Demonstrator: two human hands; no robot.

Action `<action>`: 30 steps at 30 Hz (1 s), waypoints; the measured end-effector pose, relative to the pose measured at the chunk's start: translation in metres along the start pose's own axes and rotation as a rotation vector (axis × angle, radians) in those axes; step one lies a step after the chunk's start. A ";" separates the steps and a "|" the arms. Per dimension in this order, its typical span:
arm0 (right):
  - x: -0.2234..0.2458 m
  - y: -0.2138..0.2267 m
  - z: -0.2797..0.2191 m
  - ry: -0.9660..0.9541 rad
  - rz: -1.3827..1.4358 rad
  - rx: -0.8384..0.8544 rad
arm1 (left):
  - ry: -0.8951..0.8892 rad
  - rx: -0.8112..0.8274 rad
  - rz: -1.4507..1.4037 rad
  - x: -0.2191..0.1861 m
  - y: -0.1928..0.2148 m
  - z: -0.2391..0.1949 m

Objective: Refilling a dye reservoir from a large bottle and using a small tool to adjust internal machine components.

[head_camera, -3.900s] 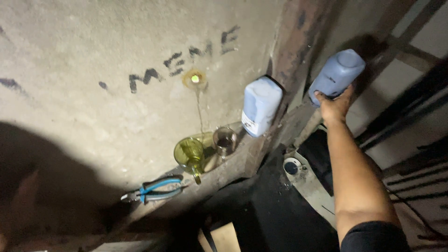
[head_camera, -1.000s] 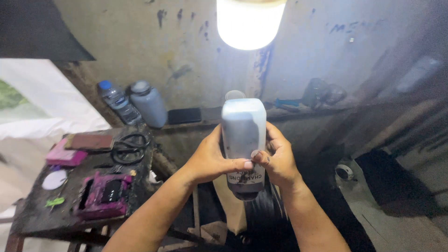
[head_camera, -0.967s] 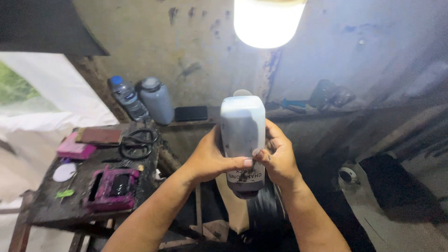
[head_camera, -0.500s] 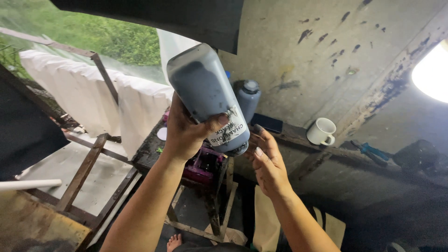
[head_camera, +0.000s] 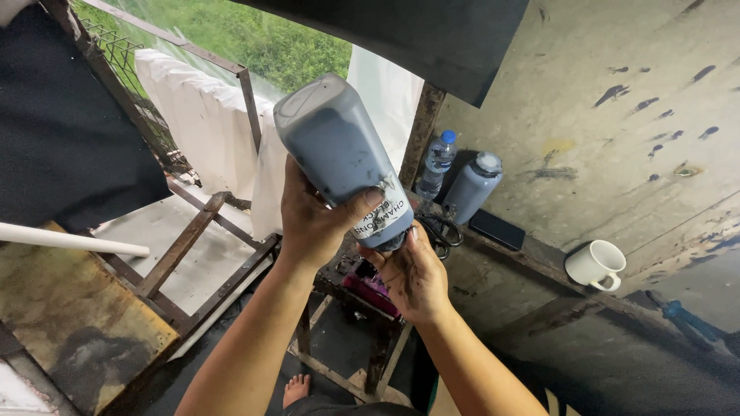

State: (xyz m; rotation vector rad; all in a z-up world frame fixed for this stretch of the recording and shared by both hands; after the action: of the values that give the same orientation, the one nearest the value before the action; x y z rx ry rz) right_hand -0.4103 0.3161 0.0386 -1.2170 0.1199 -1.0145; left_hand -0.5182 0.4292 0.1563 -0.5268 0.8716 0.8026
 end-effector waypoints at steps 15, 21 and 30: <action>0.091 -0.096 0.061 0.466 -1.076 0.106 | -0.266 0.141 0.268 0.005 -0.032 -0.015; 0.118 -0.083 0.075 0.649 -0.789 0.012 | 0.205 0.117 0.171 0.105 -0.029 -0.062; 0.096 -0.065 0.062 0.769 -0.797 -0.122 | 0.159 -0.130 0.011 0.137 -0.047 -0.061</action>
State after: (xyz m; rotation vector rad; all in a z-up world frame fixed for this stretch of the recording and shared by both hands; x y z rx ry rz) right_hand -0.3565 0.2938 0.1564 -0.9197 0.3101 -2.1747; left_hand -0.4556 0.4123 0.0133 -0.7085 0.9728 0.8398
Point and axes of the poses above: each hand's wrist, its own z-axis towards the middle knuckle, its own y-axis out of the back of the hand, x = y × z, the point moved 6 cm from there along z, towards the middle knuckle, and after that the axes turned 12 degrees about z, right-handed, at the moved point
